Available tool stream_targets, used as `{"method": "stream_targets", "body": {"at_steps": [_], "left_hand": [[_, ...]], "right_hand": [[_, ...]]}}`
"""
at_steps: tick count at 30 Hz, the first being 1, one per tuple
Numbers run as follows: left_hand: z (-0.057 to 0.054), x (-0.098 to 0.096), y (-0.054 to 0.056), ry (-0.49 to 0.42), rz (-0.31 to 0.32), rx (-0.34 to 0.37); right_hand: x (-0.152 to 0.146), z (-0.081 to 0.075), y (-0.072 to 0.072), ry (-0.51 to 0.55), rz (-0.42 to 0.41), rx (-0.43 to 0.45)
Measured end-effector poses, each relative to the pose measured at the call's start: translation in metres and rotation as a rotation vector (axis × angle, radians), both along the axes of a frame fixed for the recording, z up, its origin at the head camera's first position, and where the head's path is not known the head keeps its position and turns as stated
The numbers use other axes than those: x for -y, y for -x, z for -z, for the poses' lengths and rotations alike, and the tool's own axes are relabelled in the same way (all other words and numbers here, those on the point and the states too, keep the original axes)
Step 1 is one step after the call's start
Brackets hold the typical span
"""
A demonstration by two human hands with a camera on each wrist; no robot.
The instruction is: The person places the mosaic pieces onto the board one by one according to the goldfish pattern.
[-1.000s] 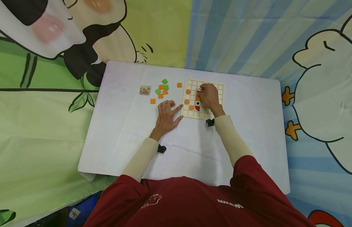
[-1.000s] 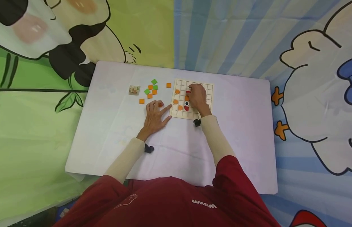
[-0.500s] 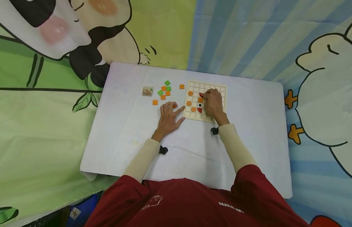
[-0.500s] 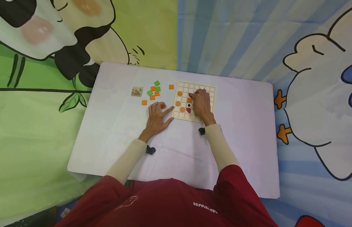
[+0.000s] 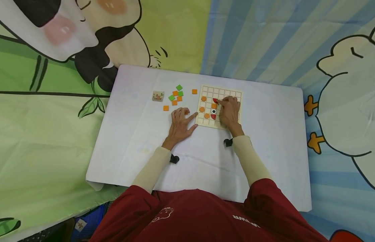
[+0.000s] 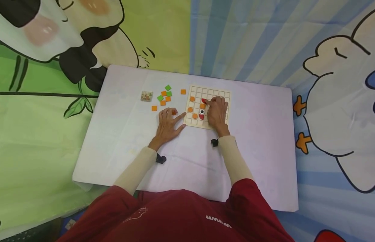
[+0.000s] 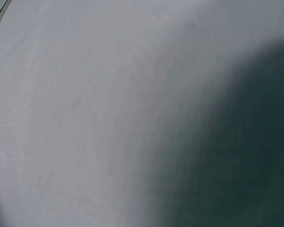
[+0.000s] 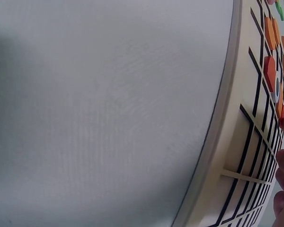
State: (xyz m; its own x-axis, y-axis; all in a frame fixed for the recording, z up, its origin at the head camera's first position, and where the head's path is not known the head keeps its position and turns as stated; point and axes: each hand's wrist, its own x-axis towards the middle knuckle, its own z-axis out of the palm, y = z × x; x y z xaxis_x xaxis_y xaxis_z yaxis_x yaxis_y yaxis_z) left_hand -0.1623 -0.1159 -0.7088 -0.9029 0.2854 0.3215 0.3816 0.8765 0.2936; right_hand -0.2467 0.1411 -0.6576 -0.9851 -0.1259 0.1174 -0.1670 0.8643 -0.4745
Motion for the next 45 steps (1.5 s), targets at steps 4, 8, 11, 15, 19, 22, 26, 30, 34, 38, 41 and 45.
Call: {"method": "stream_targets", "body": {"at_steps": [4, 8, 11, 15, 19, 22, 26, 30, 34, 38, 41, 45], "left_hand": [[-0.001, 0.000, -0.002, 0.004, -0.002, 0.001], [-0.002, -0.001, -0.002, 0.000, -0.002, -0.004], [-0.002, -0.001, -0.001, -0.013, 0.002, 0.001], [-0.002, -0.001, 0.000, -0.016, 0.008, 0.004], [-0.001, 0.000, 0.000, 0.000, 0.005, -0.005], [-0.001, 0.000, 0.000, 0.004, 0.003, -0.007], [-0.002, 0.000, -0.001, 0.010, 0.005, -0.002], [-0.003, -0.001, 0.000, 0.017, 0.007, 0.000], [-0.003, 0.001, 0.001, -0.001, 0.006, 0.011], [-0.002, 0.001, 0.001, -0.009, 0.007, 0.022], [0.000, 0.000, 0.001, 0.005, 0.006, 0.018], [0.000, 0.000, 0.001, 0.016, 0.003, -0.006]], "right_hand": [[-0.001, 0.002, -0.001, 0.008, 0.003, 0.001], [-0.002, 0.002, 0.000, 0.035, -0.024, -0.006], [-0.002, 0.003, 0.000, 0.065, -0.032, -0.019], [-0.003, 0.004, 0.000, 0.090, 0.002, -0.026], [-0.004, 0.004, 0.000, 0.145, 0.052, -0.026], [-0.004, 0.002, 0.000, 0.186, 0.074, -0.016], [-0.005, 0.000, 0.001, 0.196, 0.086, -0.009], [-0.002, -0.003, 0.007, 0.195, 0.081, -0.018], [0.008, -0.009, 0.017, 0.166, 0.062, 0.007], [0.015, -0.015, 0.025, 0.111, 0.036, 0.064], [0.019, -0.018, 0.030, 0.044, 0.002, 0.085], [0.021, -0.021, 0.034, -0.057, -0.065, 0.065]]}}
